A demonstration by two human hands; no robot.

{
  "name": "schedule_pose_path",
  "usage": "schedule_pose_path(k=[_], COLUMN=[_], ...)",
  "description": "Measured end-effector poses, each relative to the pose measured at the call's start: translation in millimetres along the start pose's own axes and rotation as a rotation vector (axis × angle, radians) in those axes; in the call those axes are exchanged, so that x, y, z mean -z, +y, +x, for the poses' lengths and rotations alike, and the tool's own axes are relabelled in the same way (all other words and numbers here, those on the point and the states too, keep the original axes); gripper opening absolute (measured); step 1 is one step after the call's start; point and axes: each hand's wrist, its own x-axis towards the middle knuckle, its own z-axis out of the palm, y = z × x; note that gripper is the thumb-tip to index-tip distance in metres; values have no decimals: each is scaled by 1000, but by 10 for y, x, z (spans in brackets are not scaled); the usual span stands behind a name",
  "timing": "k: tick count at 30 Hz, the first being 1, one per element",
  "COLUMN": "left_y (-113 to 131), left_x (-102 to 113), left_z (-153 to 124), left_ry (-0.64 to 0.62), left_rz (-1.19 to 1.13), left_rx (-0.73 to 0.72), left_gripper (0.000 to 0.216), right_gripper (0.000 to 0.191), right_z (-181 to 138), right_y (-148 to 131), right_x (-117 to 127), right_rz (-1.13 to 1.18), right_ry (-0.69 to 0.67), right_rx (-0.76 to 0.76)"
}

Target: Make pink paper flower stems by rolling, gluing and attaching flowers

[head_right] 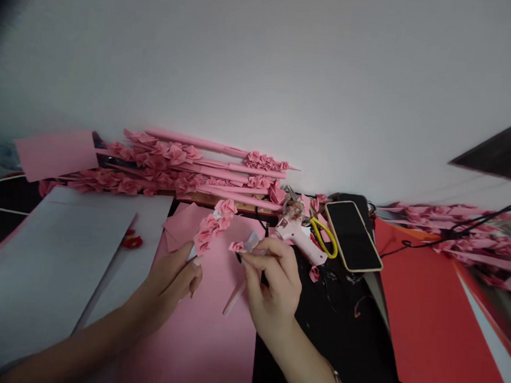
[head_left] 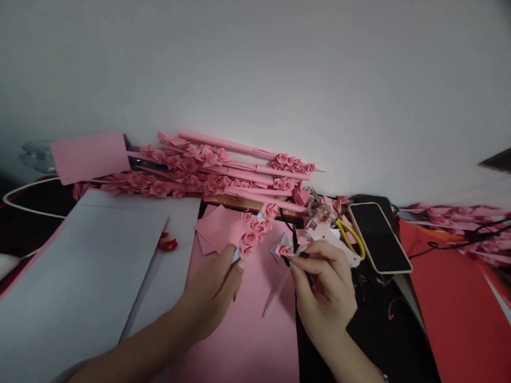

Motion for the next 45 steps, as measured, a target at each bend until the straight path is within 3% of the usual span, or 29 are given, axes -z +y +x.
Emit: schedule_pose_path(k=[6,14,26,33,45], left_y=[-18,4,-184,-139,-292], left_x=[-49,-64,-146,-139,-245], left_z=[-9,-48,-44,-51,-57], left_ry=[-114,-166,-47,-39,-3], left_rz=[211,367,569,599,605], left_rx=[6,-77,-228,-203,-180], left_gripper=[21,16,27,28,22], right_gripper=[23,24,20,17,21], right_z=[-2,18,35,46,49], right_y=[19,35,50,56,61], right_x=[34,33,39,36,20], right_rz=[-67,-80,-77,-116,-127], right_ry=[52,62,66,60,59], right_rx=[42,16,-73,-45,2])
